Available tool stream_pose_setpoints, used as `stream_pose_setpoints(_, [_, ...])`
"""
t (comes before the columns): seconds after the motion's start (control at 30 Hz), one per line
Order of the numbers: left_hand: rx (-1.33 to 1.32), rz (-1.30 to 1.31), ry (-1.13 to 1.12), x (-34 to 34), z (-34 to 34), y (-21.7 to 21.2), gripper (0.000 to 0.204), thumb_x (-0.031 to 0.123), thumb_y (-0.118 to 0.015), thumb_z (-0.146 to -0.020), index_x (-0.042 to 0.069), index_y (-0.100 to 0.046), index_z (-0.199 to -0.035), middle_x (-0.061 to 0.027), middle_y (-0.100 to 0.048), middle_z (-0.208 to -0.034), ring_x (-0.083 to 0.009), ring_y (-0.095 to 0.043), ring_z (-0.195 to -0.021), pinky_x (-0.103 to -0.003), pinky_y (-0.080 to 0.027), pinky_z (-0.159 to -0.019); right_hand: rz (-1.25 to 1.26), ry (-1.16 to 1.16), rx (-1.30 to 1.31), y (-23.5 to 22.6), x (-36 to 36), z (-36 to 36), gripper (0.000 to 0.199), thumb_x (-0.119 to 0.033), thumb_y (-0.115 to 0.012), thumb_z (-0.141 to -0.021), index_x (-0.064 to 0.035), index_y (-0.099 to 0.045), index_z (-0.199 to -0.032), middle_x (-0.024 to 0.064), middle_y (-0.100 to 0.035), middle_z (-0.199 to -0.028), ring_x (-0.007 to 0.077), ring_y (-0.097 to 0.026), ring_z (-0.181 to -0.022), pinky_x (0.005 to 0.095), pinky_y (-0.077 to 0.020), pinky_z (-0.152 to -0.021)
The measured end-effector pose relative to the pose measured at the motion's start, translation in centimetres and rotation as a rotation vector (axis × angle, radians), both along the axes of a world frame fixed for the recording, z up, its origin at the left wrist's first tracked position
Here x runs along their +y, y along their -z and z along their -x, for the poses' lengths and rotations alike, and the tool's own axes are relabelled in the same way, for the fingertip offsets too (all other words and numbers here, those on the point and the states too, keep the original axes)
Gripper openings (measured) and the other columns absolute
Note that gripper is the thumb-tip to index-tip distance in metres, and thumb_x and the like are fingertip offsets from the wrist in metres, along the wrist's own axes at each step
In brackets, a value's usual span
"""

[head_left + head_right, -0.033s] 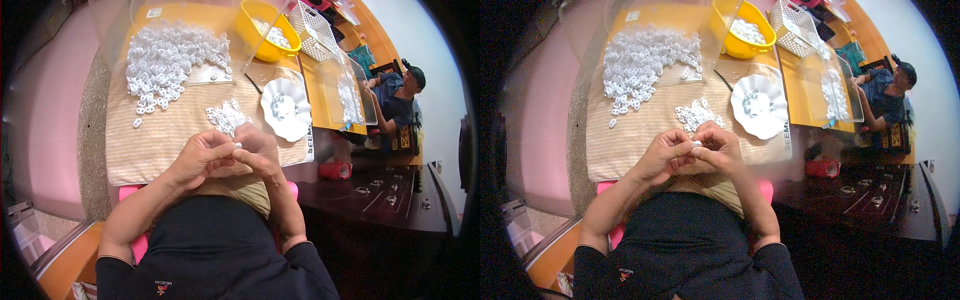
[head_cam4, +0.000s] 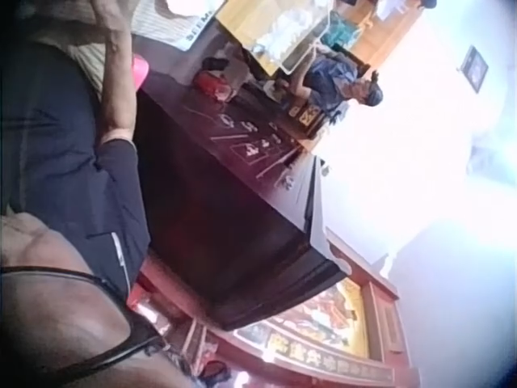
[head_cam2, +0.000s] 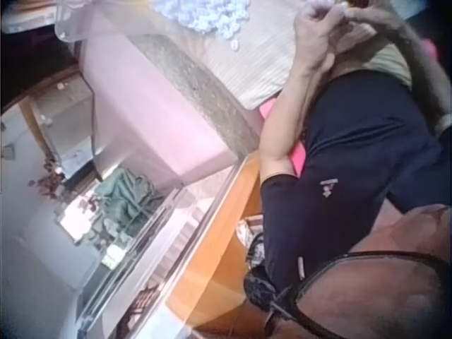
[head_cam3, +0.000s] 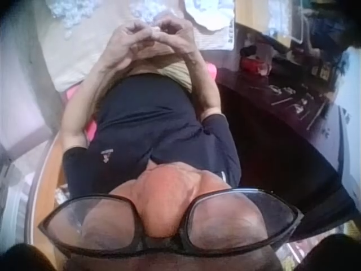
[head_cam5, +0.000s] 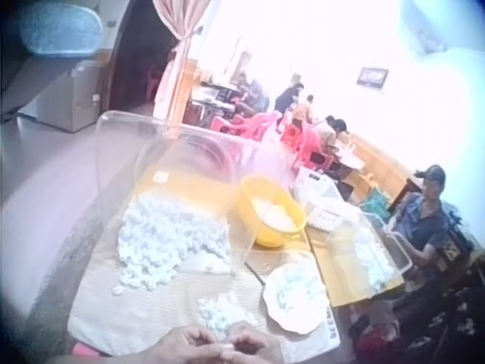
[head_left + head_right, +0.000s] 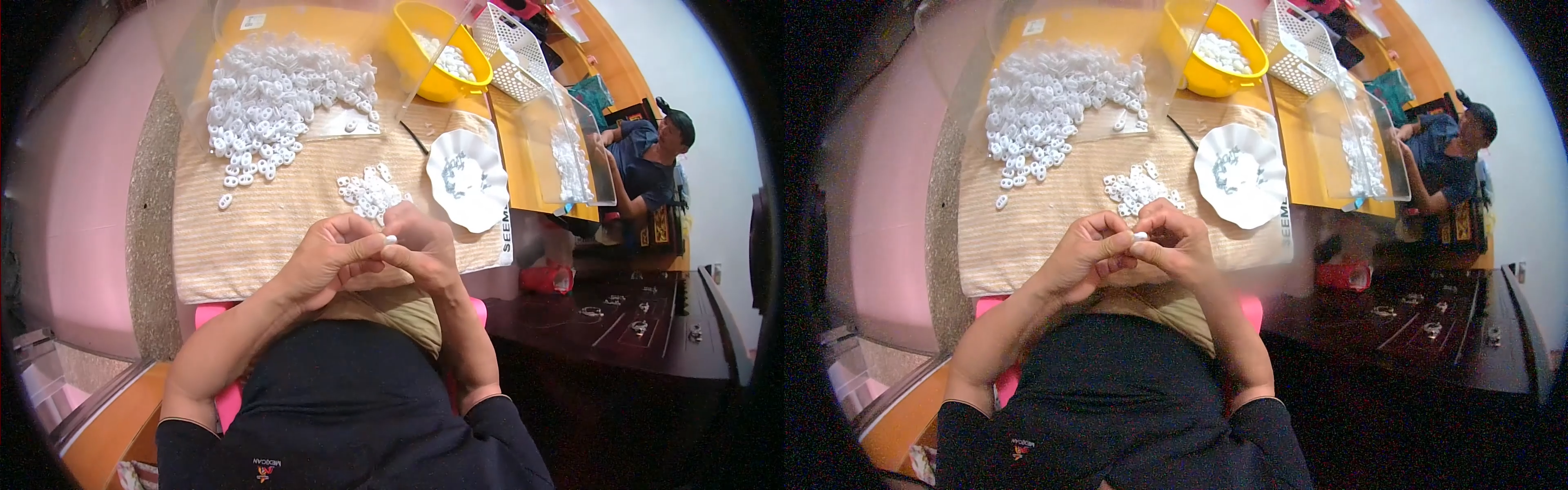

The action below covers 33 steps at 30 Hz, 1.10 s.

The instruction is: The recorder is assembling or inspecting small white plastic components at a workshop table.

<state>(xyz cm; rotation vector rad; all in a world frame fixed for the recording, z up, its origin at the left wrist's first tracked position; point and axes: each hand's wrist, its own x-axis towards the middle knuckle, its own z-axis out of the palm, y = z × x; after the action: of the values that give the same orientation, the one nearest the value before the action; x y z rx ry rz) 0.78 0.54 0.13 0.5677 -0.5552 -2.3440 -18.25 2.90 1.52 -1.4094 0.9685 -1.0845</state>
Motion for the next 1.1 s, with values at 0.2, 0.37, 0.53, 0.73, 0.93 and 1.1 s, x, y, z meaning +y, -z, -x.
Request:
stream_pose_setpoints(0.2, [0.01, 0.001, -0.027, -0.1, 0.1, 0.5, 0.012, 0.016, -0.064, -0.091, 0.006, -0.058, -0.094, -0.0074, -0.065, -0.099, -0.0102, -0.063, -0.081, -0.026, -0.056, -0.075, -0.061, 0.308, -0.1, -1.1, -0.8, 0.2, 0.011, 0.0, -0.067, -0.085, 0.0023, -0.062, -0.094, 0.006, -0.064, -0.084, 0.0139, -0.065, -0.074, 0.0247, -0.0531, -0.066])
stream_pose_setpoints(0.37, [-0.057, 0.021, -0.052, -0.1, 0.1, 0.0, 0.014, 0.015, -0.066, -0.09, 0.002, -0.062, -0.095, -0.0114, -0.066, -0.103, -0.0103, -0.061, -0.084, -0.027, -0.054, -0.078, 0.246, 0.618, 0.025, -3.7, -5.0, 3.6, 0.02, -0.006, -0.066, -0.088, 0.005, -0.063, -0.104, 0.0068, -0.064, -0.083, 0.0112, -0.061, -0.068, 0.028, -0.0569, -0.063])
stream_pose_setpoints(0.53, [-0.07, 0.05, -0.064, -0.3, -0.1, 0.1, 0.013, 0.015, -0.068, -0.088, 0.004, -0.063, -0.093, -0.0092, -0.067, -0.102, -0.0102, -0.061, -0.084, -0.027, -0.054, -0.077, 0.479, 0.766, 0.002, -6.9, -8.1, 4.5, 0.023, -0.008, -0.067, -0.088, 0.0048, -0.062, -0.106, 0.0063, -0.063, -0.081, 0.0107, -0.061, -0.065, 0.0262, -0.0576, -0.06])
stream_pose_setpoints(0.73, [-0.095, 0.051, -0.076, -0.3, -0.2, -0.2, 0.012, 0.015, -0.069, -0.088, 0.005, -0.064, -0.092, -0.0059, -0.068, -0.097, -0.0094, -0.061, -0.083, -0.026, -0.053, -0.076, 0.581, 0.784, 0.122, -8.1, -10.3, 5.0, 0.021, -0.011, -0.066, -0.089, 0.0043, -0.064, -0.104, 0.0064, -0.063, -0.078, 0.0092, -0.06, -0.063, 0.0251, -0.057, -0.057])
stream_pose_setpoints(0.93, [-0.103, 0.045, -0.085, -0.5, -0.3, -0.2, 0.011, 0.015, -0.069, -0.088, 0.006, -0.064, -0.092, -0.0051, -0.068, -0.097, -0.0092, -0.062, -0.083, -0.025, -0.053, -0.075, 0.649, 0.844, 0.216, -9.2, -12.6, 5.4, 0.022, -0.009, -0.063, -0.091, 0.0057, -0.063, -0.107, 0.0091, -0.065, -0.087, 0.0094, -0.061, -0.063, 0.0241, -0.0565, -0.055])
stream_pose_setpoints(1.1, [-0.103, 0.045, -0.096, -0.5, -0.3, -0.1, 0.011, 0.015, -0.069, -0.088, 0.006, -0.064, -0.092, -0.0049, -0.068, -0.096, -0.0092, -0.062, -0.083, -0.025, -0.053, -0.074, 0.667, 0.853, 0.191, -9.3, -13.5, 5.0, 0.023, -0.008, -0.063, -0.091, 0.0059, -0.062, -0.109, 0.0097, -0.065, -0.087, 0.0096, -0.061, -0.061, 0.0238, -0.056, -0.054])
